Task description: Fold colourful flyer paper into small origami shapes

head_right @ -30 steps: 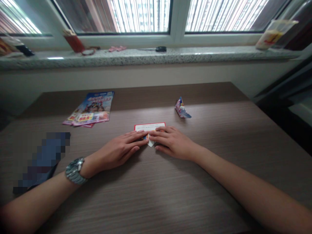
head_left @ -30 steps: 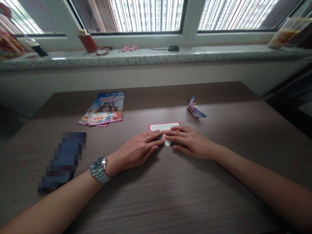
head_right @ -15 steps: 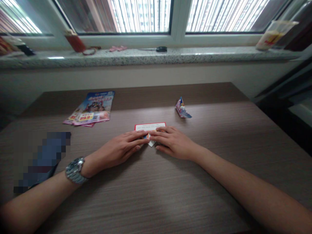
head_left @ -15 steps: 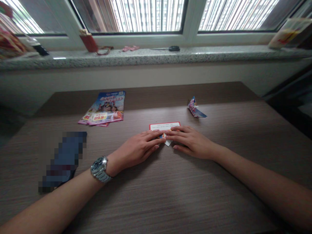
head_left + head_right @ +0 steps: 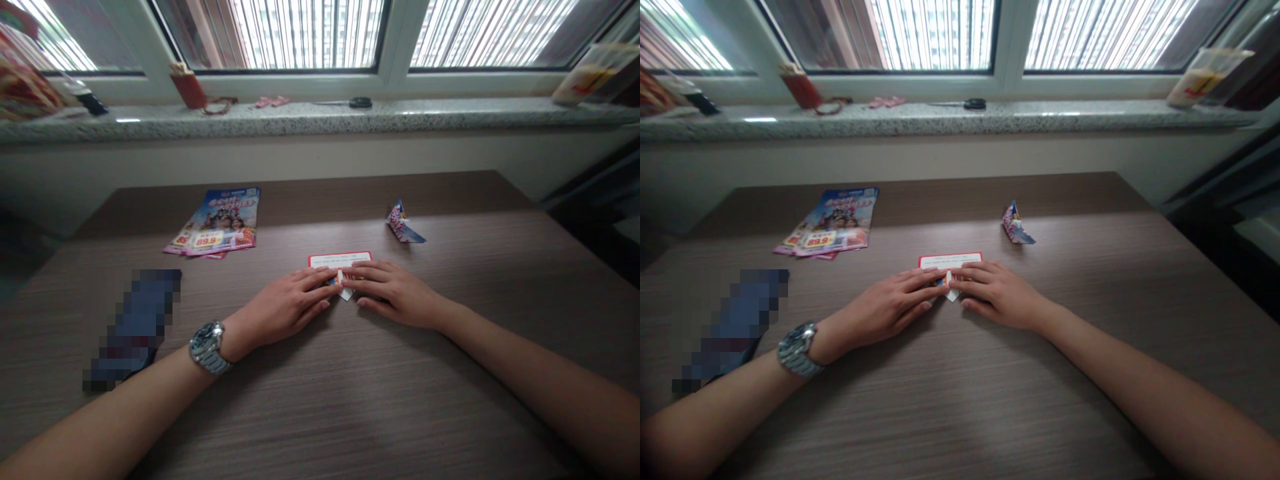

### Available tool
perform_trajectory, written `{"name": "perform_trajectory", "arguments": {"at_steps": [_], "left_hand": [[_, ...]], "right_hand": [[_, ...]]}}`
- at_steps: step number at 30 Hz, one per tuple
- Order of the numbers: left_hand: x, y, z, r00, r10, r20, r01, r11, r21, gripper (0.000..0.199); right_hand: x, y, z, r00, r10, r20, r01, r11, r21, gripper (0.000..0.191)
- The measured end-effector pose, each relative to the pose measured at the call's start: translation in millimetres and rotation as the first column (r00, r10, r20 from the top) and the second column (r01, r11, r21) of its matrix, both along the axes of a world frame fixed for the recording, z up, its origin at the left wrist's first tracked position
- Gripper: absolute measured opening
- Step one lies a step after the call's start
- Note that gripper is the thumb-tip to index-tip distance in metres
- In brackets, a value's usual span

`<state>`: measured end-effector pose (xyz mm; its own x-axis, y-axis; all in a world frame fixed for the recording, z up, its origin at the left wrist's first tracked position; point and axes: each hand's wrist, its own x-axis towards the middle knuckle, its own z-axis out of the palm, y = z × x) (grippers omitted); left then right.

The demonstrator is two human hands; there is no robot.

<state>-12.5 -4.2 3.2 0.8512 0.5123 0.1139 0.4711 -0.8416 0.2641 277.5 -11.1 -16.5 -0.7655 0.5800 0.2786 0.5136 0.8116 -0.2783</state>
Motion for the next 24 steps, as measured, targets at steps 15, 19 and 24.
{"name": "perform_trajectory", "arguments": {"at_steps": [15,19,24], "left_hand": [[0.3,0.7,1.4,1.000,-0.011,-0.028,0.012,1.000,0.017,0.047],[0.9,0.7,2.0,0.999,-0.007,-0.031,0.007,1.000,0.011,0.047],[0.9,0.1,4.0,1.000,-0.011,-0.021,0.011,1.000,-0.002,0.047]], "right_hand": [[0.7,0.4,2.0,1.000,0.002,-0.006,-0.002,1.000,-0.013,0.041],[0.7,0.0,3.5,1.000,0.022,0.009,-0.022,1.000,-0.011,0.040],[0.4,-1.1,3.3,0.998,0.023,0.064,-0.022,1.000,-0.021,0.041]]}}
